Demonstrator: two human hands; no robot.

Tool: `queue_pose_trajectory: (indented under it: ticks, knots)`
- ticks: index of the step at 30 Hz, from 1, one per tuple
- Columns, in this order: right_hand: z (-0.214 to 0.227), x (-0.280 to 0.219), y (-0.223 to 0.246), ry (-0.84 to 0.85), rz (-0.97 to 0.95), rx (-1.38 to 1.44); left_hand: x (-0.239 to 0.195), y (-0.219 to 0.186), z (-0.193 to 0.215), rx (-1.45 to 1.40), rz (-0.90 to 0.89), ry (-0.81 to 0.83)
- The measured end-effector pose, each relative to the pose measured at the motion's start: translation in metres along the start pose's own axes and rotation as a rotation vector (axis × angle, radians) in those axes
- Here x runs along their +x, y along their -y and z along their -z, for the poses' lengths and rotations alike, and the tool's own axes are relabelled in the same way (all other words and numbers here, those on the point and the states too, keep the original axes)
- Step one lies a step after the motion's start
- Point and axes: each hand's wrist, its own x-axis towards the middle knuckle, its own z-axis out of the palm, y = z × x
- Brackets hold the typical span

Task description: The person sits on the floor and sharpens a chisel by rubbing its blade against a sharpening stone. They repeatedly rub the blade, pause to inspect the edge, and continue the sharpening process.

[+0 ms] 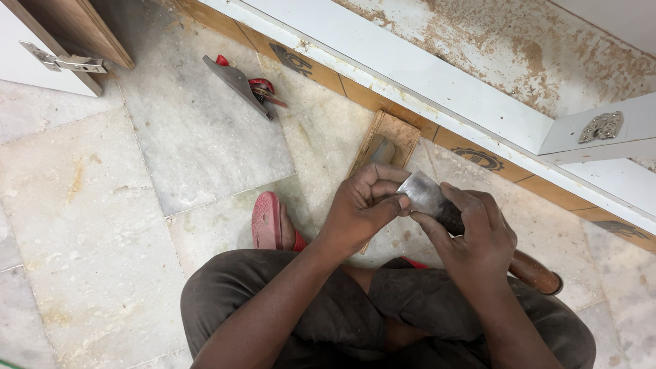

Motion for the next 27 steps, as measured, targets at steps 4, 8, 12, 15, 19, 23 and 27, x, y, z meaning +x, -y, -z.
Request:
queue_pose_trajectory:
  ticks: [4,8,12,15,19,23,27]
  knots:
    - [-0.003,-0.002,0.001,-0.001,-0.040,0.044,0.002,0.006,0.001,-0.014,-0.007,-0.021]
    - [-0.005,-0.003,-0.001,0.015,-0.027,0.058,0.002,0.010,0.004,-0.016,-0.015,-0.019]
    - [-0.007,-0.003,-0.003,0.026,-0.029,0.070,0.003,0.012,0.006,-0.011,-0.015,-0.036]
    - [-0.007,-0.005,-0.004,0.019,-0.034,0.089,0.003,0.012,0.006,-0.018,-0.005,-0.049]
    - [-0.007,-0.006,-0.003,0.022,-0.043,0.084,0.003,0.013,0.005,-0.066,-0.005,-0.061]
    - [-0.008,-0.005,-0.003,0.018,-0.038,0.087,0.004,0.011,0.006,-0.045,0.017,-0.090]
    - [-0.009,-0.004,-0.002,0.014,-0.043,0.088,0.003,0.010,0.007,-0.027,0.030,-0.109]
